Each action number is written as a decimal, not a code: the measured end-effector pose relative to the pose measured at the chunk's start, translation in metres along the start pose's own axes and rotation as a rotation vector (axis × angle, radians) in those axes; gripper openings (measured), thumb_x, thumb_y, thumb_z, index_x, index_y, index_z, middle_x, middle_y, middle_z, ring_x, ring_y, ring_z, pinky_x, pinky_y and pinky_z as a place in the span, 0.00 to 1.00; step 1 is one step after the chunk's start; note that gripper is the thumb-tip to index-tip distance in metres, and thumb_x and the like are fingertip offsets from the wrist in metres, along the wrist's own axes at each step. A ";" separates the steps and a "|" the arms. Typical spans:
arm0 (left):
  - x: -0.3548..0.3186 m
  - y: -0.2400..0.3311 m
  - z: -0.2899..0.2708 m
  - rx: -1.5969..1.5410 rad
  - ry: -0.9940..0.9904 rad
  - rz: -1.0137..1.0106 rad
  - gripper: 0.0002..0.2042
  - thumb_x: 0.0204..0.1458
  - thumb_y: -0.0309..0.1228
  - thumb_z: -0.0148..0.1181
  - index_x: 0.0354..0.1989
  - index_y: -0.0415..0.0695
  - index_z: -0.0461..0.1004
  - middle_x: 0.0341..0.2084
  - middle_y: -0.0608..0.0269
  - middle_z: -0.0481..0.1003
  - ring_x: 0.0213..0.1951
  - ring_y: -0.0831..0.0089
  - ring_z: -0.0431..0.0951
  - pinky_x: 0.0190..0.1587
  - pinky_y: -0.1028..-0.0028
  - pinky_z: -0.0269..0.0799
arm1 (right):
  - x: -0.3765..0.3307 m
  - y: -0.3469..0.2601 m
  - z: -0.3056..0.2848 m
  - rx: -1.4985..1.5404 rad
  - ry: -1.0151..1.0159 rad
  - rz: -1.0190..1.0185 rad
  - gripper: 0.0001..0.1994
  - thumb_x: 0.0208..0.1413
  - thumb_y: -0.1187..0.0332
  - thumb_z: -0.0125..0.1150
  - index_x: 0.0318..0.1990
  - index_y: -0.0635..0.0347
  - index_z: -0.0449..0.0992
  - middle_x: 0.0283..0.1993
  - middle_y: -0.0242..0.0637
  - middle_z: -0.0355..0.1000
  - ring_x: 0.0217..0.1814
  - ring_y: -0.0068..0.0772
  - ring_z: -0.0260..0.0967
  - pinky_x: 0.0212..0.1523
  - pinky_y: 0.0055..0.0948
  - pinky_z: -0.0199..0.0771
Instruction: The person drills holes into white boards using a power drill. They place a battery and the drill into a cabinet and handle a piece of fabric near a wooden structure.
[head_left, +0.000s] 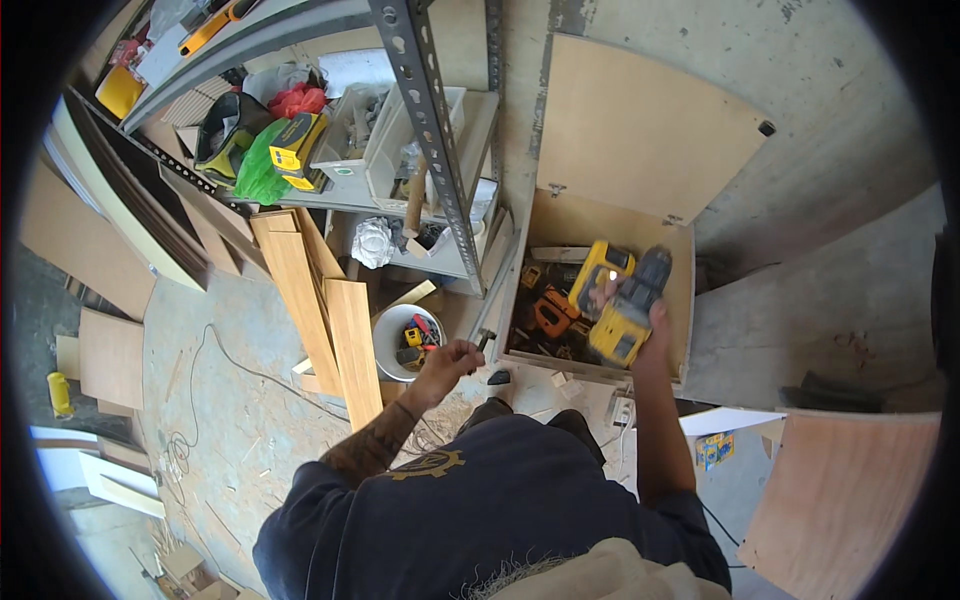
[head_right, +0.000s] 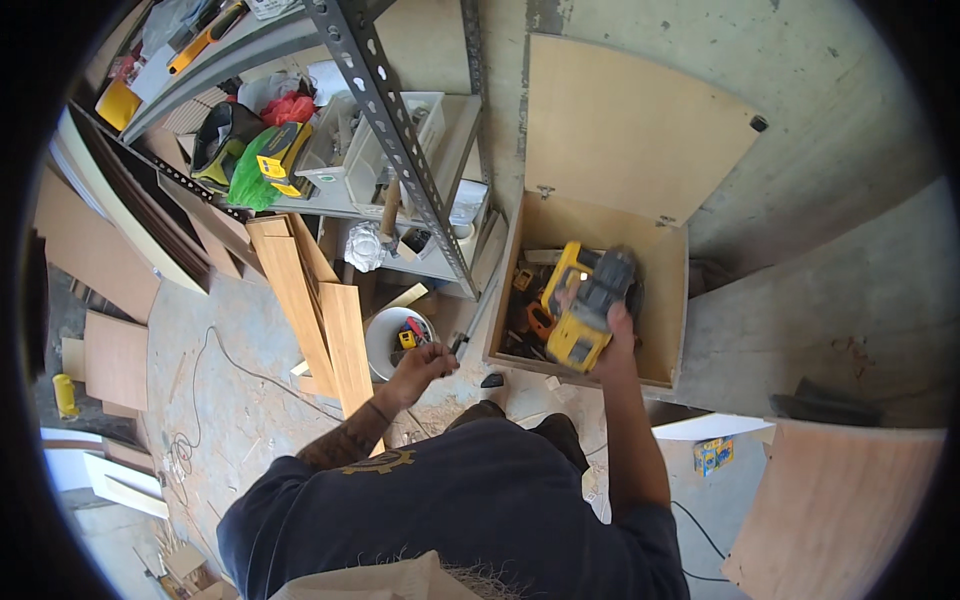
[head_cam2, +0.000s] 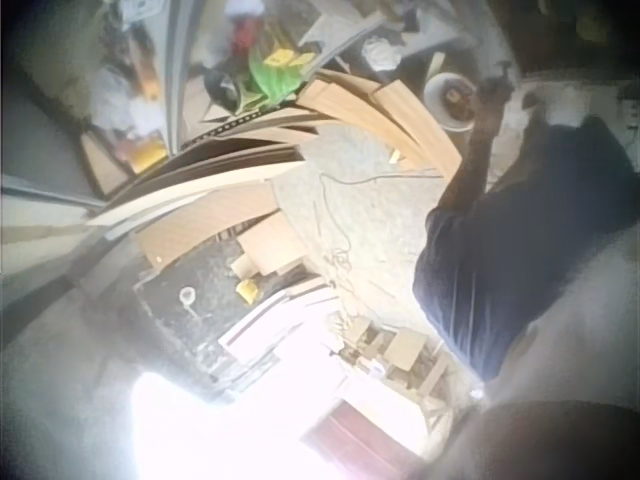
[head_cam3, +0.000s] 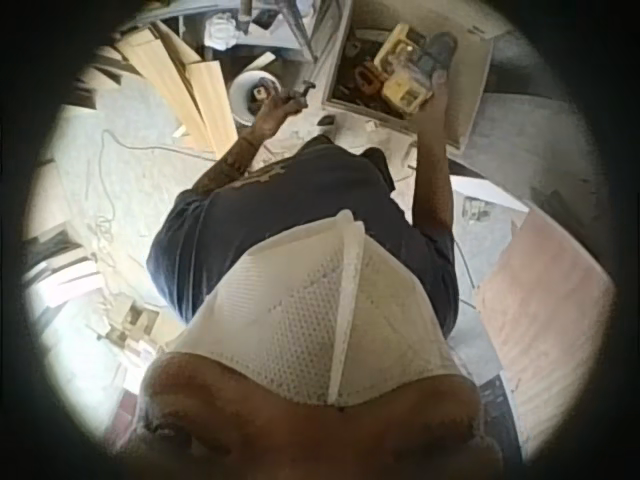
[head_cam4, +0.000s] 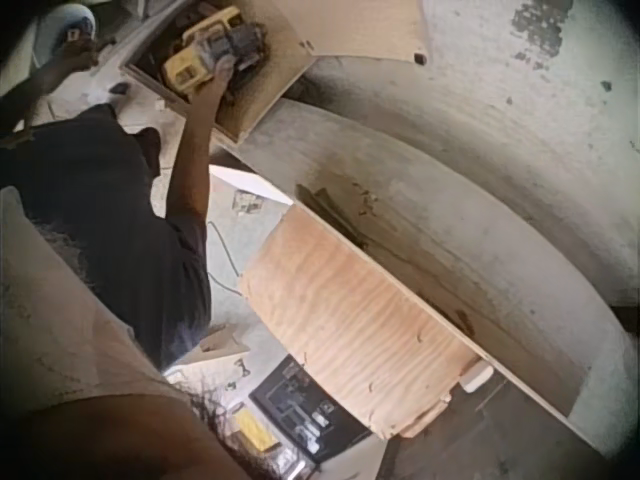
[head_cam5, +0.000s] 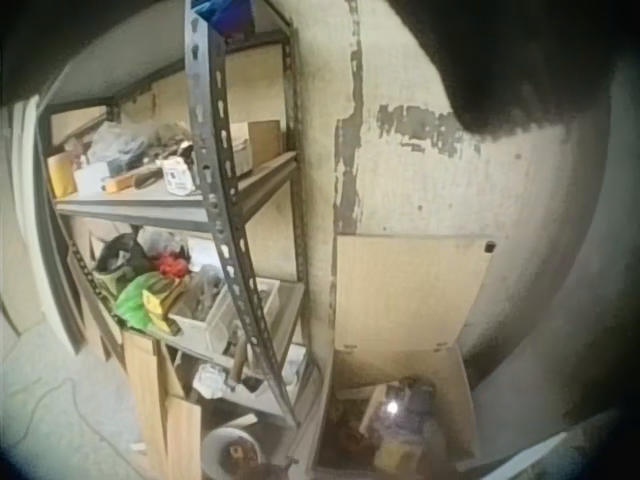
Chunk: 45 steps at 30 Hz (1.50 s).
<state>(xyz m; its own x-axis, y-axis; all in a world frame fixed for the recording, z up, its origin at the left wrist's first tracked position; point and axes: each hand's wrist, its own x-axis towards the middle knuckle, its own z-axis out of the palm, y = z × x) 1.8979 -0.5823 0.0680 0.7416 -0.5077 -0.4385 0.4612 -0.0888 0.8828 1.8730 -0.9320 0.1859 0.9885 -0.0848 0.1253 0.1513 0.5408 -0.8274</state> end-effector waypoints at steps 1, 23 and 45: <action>-0.004 -0.003 -0.001 -0.004 0.012 -0.001 0.11 0.62 0.35 0.66 0.41 0.38 0.77 0.33 0.70 0.78 0.38 0.82 0.74 0.45 0.77 0.71 | 0.023 -0.003 0.001 -0.008 -0.037 -0.022 0.40 0.62 0.29 0.48 0.56 0.63 0.72 0.48 0.37 0.70 0.56 0.41 0.67 0.66 0.49 0.62; -0.149 -0.126 -0.007 -0.307 0.872 -0.161 0.15 0.66 0.39 0.58 0.42 0.36 0.79 0.32 0.62 0.79 0.35 0.77 0.77 0.41 0.76 0.75 | 0.513 0.107 0.101 0.610 0.528 -0.080 0.21 0.59 0.44 0.62 0.48 0.50 0.78 0.51 0.31 0.78 0.56 0.35 0.74 0.60 0.40 0.70; -0.063 -0.070 -0.060 -0.373 0.696 0.040 0.07 0.66 0.32 0.59 0.38 0.42 0.75 0.32 0.65 0.77 0.36 0.76 0.77 0.44 0.75 0.75 | 0.518 0.157 0.107 0.140 0.115 0.219 0.37 0.55 0.29 0.59 0.58 0.50 0.75 0.60 0.48 0.73 0.58 0.46 0.67 0.57 0.51 0.66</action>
<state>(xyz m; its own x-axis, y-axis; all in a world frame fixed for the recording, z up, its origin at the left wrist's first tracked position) 1.8482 -0.4929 0.0236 0.8386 0.1599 -0.5207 0.4692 0.2736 0.8397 2.4086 -0.8017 0.1794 0.9921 -0.0428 -0.1178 -0.0595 0.6660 -0.7435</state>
